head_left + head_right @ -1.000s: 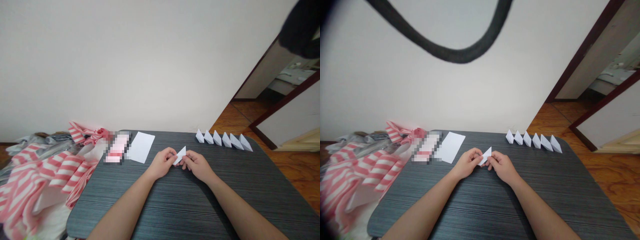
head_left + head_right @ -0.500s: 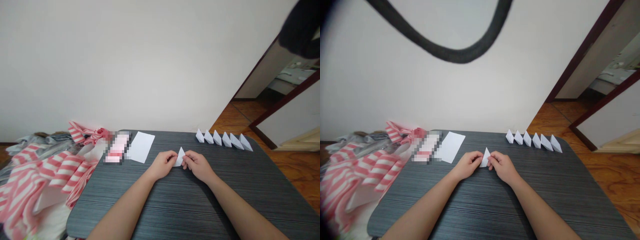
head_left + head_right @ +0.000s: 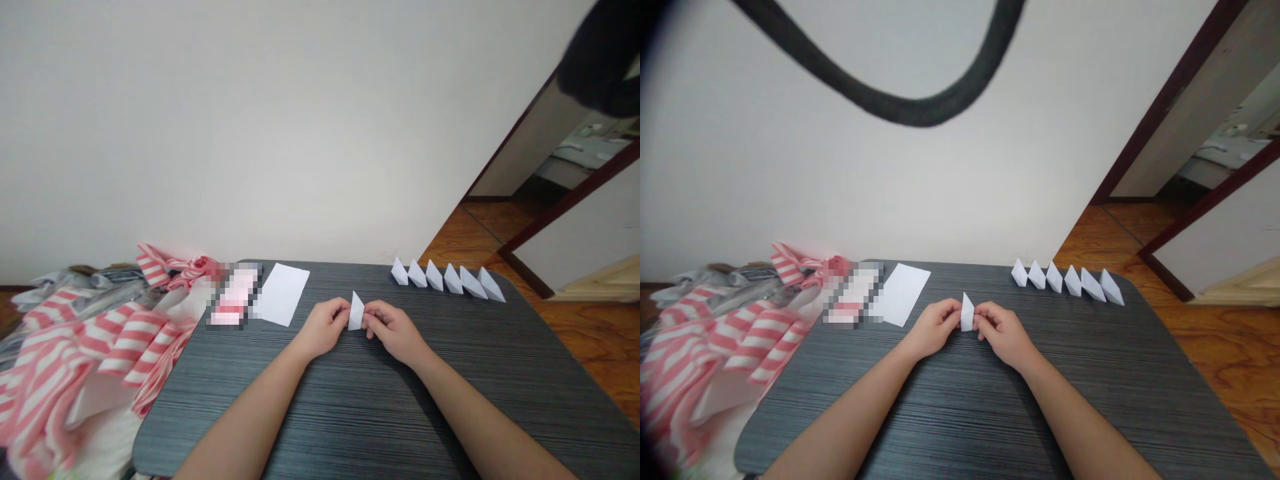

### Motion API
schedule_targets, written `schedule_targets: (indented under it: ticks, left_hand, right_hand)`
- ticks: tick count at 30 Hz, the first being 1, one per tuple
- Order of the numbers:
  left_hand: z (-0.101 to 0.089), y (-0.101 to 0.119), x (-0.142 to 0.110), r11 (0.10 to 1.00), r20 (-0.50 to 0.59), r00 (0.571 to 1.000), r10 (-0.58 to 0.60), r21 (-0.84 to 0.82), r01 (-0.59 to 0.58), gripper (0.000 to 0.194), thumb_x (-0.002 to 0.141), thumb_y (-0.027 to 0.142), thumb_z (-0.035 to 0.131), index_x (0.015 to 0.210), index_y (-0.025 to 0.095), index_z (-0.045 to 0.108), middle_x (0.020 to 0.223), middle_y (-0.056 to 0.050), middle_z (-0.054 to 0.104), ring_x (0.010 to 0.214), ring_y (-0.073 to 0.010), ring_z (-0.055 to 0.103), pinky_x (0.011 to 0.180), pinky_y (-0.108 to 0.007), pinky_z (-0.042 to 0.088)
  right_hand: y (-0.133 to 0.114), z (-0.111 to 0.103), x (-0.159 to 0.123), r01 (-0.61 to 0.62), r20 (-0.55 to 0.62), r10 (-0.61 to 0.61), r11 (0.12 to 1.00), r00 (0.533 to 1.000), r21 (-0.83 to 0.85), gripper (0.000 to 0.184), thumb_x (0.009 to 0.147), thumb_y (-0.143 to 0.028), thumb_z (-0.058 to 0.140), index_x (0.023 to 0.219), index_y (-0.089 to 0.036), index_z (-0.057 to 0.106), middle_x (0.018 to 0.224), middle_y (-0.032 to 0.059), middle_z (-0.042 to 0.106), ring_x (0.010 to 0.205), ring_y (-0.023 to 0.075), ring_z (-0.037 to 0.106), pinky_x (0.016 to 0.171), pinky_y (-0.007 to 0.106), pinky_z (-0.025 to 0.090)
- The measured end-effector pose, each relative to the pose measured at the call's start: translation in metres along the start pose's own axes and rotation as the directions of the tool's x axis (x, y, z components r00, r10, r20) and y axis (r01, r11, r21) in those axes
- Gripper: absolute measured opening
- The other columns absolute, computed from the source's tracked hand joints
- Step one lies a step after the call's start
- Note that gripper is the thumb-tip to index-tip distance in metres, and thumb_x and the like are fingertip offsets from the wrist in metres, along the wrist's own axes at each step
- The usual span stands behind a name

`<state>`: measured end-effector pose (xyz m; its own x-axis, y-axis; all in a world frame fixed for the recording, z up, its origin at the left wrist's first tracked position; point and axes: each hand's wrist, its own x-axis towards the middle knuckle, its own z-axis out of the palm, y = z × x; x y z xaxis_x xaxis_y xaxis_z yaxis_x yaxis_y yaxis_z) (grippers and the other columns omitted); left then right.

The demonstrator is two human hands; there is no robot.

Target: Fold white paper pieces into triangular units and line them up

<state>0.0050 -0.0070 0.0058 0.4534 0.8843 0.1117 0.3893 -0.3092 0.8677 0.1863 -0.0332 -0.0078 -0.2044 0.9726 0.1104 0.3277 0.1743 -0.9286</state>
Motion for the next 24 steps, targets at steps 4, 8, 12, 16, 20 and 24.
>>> schedule_targets:
  ticks: [4,8,12,16,20,24]
  left_hand:
    - [0.0012,-0.0032,0.0003,1.000,-0.007,1.000,-0.012,-0.004,0.012,0.027,0.086,0.032,0.040,0.078,0.016,0.059,0.070,-0.001,0.059,0.064,-0.0117,0.050,0.061,-0.022,0.037]
    - [0.0016,-0.0042,0.0001,1.000,-0.011,1.000,-0.006,0.011,0.007,0.026,0.086,0.030,0.040,0.078,0.016,0.060,0.070,0.000,0.059,0.064,-0.0116,0.050,0.060,-0.022,0.037]
    - [0.0019,-0.0041,0.0001,1.000,-0.014,1.000,-0.001,0.022,0.001,0.025,0.085,0.029,0.041,0.077,0.017,0.061,0.068,0.000,0.060,0.062,-0.0114,0.051,0.060,-0.022,0.037]
    - [0.0030,-0.0047,0.0003,1.000,-0.024,1.000,-0.014,0.009,0.014,0.025,0.084,0.028,0.042,0.076,0.017,0.062,0.067,0.000,0.061,0.061,-0.0115,0.052,0.060,-0.022,0.038]
    - [0.0045,-0.0057,0.0001,0.999,-0.032,0.999,-0.035,-0.019,0.035,0.024,0.083,0.028,0.042,0.079,0.017,0.063,0.069,0.000,0.062,0.061,-0.0116,0.053,0.059,-0.021,0.039]
    - [0.0052,-0.0054,-0.0007,0.998,-0.020,0.999,-0.045,-0.054,0.043,0.024,0.083,0.027,0.042,0.085,0.018,0.064,0.069,0.000,0.063,0.060,-0.0114,0.054,0.059,-0.022,0.039]
  right_hand:
    - [-0.0005,0.0006,0.0004,0.013,-0.001,-0.013,1.000,1.000,-0.024,0.011,0.084,-0.025,0.049,0.082,-0.019,0.059,0.065,-0.0010,0.060,0.054,0.0121,0.057,0.057,0.024,0.045]
    - [0.0001,0.0024,0.0002,0.017,-0.047,-0.021,0.997,0.999,-0.075,0.008,0.083,-0.024,0.050,0.084,-0.020,0.057,0.064,-0.0011,0.059,0.055,0.0128,0.056,0.056,0.025,0.044]
    - [0.0038,0.0053,0.0000,0.004,-0.140,-0.017,0.995,0.990,-0.095,0.003,0.081,-0.023,0.052,0.083,-0.021,0.052,0.062,-0.0016,0.057,0.055,0.0137,0.055,0.053,0.024,0.042]
    - [0.0034,0.0058,0.0014,0.039,-0.194,-0.073,0.984,0.978,-0.175,0.003,0.079,-0.021,0.053,0.081,-0.020,0.055,0.072,0.0019,0.059,0.057,0.0141,0.053,0.054,0.026,0.042]
    - [-0.0012,0.0047,0.0033,0.100,-0.187,-0.144,0.969,0.972,-0.224,0.008,0.079,-0.017,0.051,0.081,-0.020,0.058,0.089,0.0050,0.059,0.058,0.0130,0.051,0.055,0.026,0.042]
    - [-0.0036,0.0039,0.0040,0.118,-0.171,-0.157,0.970,0.973,-0.214,0.011,0.079,-0.015,0.050,0.080,-0.021,0.059,0.091,0.0050,0.060,0.063,0.0144,0.053,0.056,0.027,0.042]
